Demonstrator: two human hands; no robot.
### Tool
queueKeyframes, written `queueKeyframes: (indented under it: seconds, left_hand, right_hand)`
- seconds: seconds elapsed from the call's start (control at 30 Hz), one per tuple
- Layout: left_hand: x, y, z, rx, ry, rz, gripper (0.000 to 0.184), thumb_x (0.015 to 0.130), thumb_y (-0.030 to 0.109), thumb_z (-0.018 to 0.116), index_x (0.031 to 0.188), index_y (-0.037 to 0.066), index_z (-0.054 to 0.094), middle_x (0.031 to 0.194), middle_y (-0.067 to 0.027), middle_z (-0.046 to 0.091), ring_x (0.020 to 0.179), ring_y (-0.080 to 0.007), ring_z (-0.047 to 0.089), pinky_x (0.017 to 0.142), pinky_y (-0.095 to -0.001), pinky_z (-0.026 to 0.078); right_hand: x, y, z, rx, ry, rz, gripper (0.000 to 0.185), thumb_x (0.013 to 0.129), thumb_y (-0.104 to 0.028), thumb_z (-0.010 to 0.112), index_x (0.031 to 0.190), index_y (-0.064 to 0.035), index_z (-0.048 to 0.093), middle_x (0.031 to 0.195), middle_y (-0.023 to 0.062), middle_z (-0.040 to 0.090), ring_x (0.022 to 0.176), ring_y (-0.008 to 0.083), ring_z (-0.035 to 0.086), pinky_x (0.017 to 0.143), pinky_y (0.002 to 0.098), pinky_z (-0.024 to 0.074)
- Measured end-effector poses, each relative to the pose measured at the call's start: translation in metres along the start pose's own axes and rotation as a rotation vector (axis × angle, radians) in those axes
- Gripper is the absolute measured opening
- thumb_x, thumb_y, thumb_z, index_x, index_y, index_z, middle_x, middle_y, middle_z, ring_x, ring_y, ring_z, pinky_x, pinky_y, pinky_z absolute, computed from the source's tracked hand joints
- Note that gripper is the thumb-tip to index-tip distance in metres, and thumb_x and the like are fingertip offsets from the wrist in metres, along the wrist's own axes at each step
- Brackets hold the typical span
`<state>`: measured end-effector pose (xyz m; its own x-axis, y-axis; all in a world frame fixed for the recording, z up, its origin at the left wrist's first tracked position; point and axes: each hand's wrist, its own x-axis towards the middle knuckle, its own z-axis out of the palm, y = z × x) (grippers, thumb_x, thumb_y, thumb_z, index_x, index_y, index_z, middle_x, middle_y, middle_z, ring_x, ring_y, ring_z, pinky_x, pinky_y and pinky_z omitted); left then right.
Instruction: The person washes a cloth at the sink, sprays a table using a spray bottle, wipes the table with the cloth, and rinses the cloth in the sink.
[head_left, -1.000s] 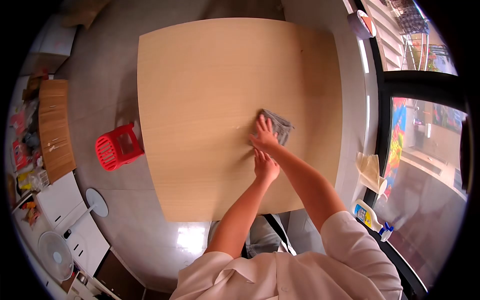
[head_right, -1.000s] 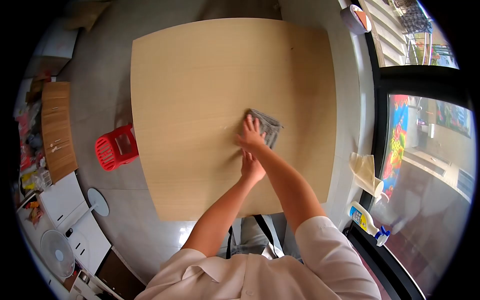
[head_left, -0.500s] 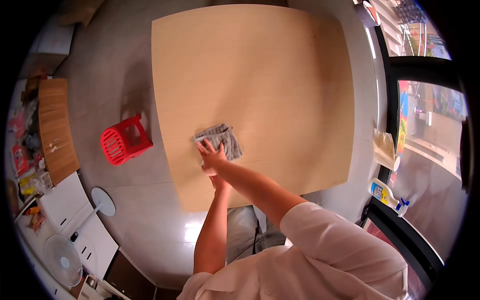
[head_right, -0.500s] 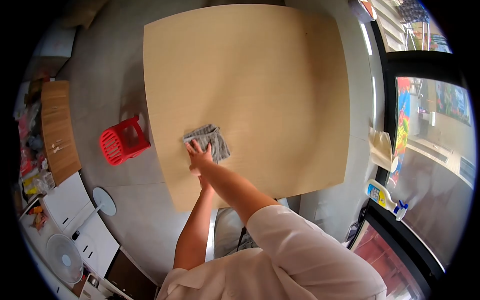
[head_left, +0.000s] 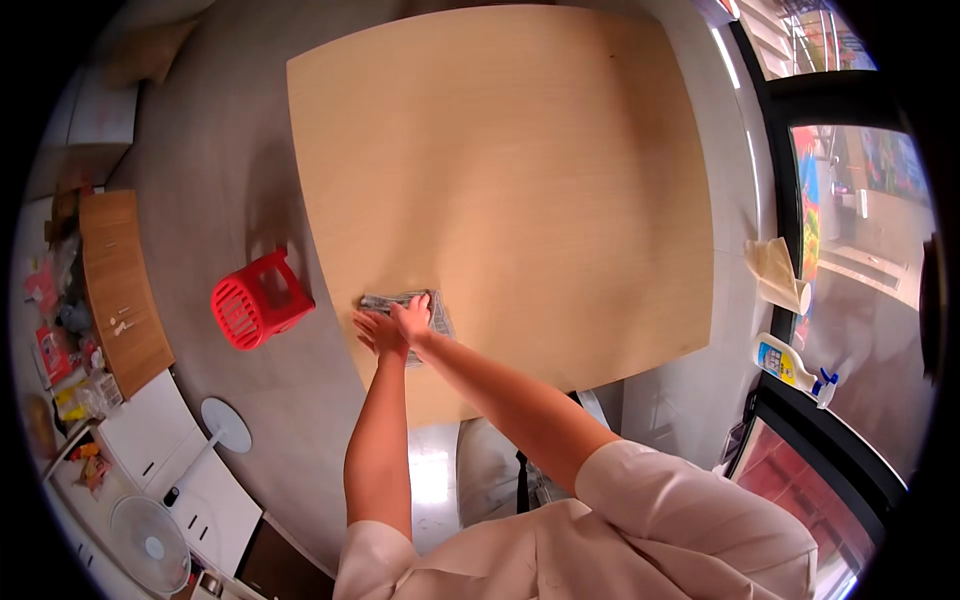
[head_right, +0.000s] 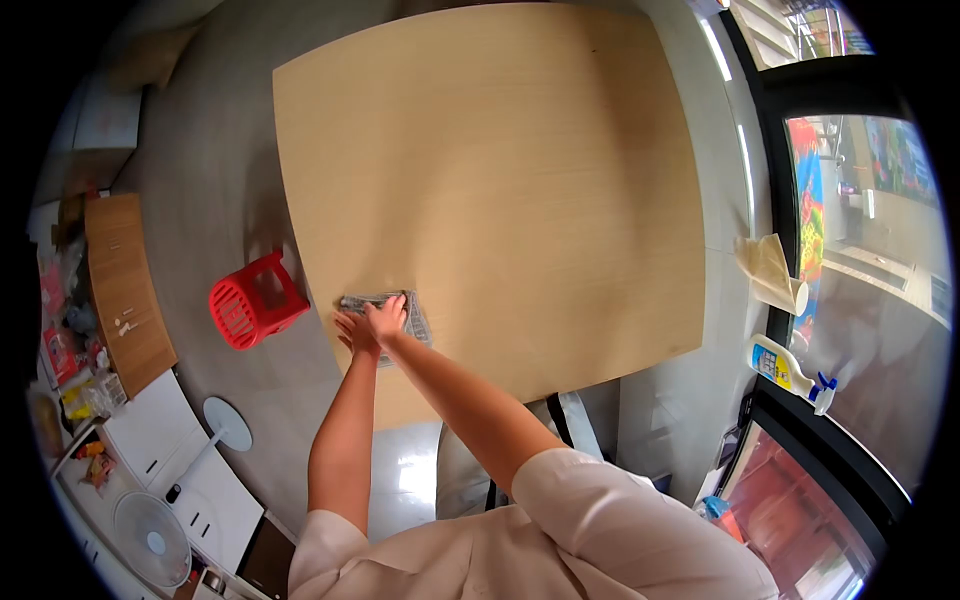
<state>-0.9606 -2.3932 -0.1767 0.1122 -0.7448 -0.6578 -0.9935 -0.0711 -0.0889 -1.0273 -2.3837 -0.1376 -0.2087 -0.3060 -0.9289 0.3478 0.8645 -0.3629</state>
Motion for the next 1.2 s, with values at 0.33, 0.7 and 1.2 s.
queueKeyframes:
  seconds: [0.33,0.7,1.2]
  left_hand:
    - [0.004,0.199,-0.032,0.041,0.361,0.525,0.072,0.082,0.035,0.041,0.136,0.004,0.005,0.143,-0.0108,-0.005,0.131,-0.0324,-0.006,0.102,-0.0534,0.004]
    - [-0.095,0.364,0.046,0.249,0.343,1.026,0.065,0.078,0.027,0.034,0.138,0.011,0.012,0.144,-0.0009,0.002,0.133,-0.0236,0.001,0.103,-0.0528,-0.001]
    - [-0.342,0.319,0.212,0.493,-0.148,1.167,0.064,0.081,0.023,0.046,0.133,-0.001,0.017,0.142,-0.0143,0.004,0.132,-0.0271,0.002,0.105,-0.0396,0.014]
  right_hand:
    - [0.016,-0.055,-0.165,0.871,-0.384,-0.187,0.055,0.087,-0.042,0.031,0.135,-0.0149,0.024,0.142,0.0045,0.011,0.13,0.0182,0.003,0.103,0.0397,0.0078]
    - [-0.013,0.001,-0.372,1.081,-0.303,-0.018,0.073,0.086,-0.05,0.025,0.136,-0.0046,-0.003,0.144,0.0083,-0.004,0.132,0.0194,-0.007,0.101,0.0432,-0.0137]
    - [-0.038,0.24,-0.522,0.501,0.557,0.184,0.079,0.08,-0.047,0.047,0.137,-0.0115,0.006,0.143,0.0093,0.003,0.131,0.027,0.005,0.103,0.0429,0.0189]
